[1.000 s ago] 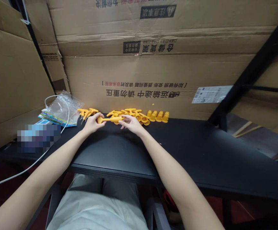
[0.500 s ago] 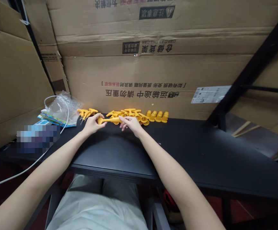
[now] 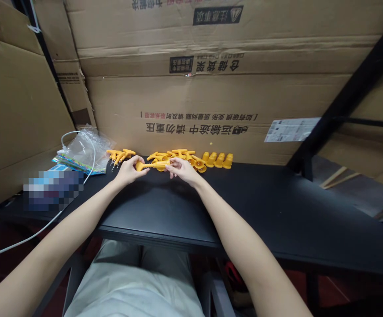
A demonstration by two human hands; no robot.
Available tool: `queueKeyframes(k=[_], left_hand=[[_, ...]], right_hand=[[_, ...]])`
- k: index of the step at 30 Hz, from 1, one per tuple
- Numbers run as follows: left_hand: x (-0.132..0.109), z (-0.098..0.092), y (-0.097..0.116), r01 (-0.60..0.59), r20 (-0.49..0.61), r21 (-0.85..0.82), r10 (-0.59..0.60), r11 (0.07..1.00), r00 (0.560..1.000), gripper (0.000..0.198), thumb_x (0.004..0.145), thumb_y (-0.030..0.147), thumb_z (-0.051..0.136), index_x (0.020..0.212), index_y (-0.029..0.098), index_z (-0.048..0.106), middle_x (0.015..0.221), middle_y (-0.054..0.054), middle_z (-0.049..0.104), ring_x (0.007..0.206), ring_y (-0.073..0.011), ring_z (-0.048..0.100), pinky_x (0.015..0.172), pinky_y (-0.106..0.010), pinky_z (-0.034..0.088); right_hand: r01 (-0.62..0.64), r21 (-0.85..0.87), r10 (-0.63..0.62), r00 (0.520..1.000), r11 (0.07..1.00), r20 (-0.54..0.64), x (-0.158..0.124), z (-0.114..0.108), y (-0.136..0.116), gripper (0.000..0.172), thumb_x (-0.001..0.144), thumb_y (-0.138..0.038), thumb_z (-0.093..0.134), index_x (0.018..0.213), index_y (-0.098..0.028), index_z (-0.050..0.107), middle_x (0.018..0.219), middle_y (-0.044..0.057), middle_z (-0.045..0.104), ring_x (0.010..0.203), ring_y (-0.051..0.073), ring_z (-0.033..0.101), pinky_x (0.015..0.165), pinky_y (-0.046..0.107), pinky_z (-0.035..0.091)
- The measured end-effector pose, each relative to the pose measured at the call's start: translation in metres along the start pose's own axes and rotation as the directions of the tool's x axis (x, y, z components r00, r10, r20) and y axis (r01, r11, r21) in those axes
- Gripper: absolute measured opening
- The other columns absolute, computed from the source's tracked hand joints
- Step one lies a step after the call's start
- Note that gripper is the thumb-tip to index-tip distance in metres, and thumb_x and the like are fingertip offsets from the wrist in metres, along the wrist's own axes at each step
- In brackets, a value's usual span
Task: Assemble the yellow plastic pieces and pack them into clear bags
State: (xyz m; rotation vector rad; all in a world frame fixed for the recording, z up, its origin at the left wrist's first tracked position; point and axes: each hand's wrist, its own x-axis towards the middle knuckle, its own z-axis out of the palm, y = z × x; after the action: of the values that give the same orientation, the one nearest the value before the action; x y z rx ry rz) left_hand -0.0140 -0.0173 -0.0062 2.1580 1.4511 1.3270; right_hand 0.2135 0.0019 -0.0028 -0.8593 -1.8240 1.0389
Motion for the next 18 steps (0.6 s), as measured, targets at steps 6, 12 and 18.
queueKeyframes(k=[6,12,18], left_hand=[[-0.002,-0.003,0.004,-0.043,-0.026,0.090,0.045,0.995,0.999,0.024,0.065,0.031,0.070,0.080,0.020,0.054,0.057,0.007,0.049,0.051,-0.0082,0.043,0.055,-0.020,0.033],[-0.004,-0.004,0.005,-0.125,-0.059,0.197,0.139,0.972,0.989,0.022,0.068,0.029,0.069,0.082,0.020,0.054,0.065,0.005,0.057,0.056,-0.0097,0.050,0.057,-0.020,0.036],[-0.004,0.000,0.004,-0.223,-0.061,0.239,0.244,0.945,0.968,0.020,0.070,0.025,0.069,0.084,0.019,0.055,0.075,0.002,0.063,0.064,-0.0113,0.057,0.061,-0.021,0.040]], right_hand=[[-0.058,0.120,0.069,0.994,0.991,-0.090,-0.003,0.014,-0.013,0.043,0.071,-0.059,0.064,0.066,-0.018,0.052,0.053,0.002,0.060,0.036,0.008,0.044,0.038,0.025,0.032],[-0.252,0.257,0.293,0.946,0.933,-0.137,-0.001,0.026,-0.017,0.044,0.075,-0.058,0.059,0.058,-0.019,0.052,0.038,0.000,0.051,0.028,0.006,0.034,0.030,0.022,0.019],[-0.448,0.376,0.505,0.861,0.811,-0.066,0.001,0.029,-0.017,0.051,0.085,-0.057,0.047,0.050,-0.020,0.047,0.031,-0.002,0.042,0.025,0.004,0.024,0.027,0.019,0.017]])
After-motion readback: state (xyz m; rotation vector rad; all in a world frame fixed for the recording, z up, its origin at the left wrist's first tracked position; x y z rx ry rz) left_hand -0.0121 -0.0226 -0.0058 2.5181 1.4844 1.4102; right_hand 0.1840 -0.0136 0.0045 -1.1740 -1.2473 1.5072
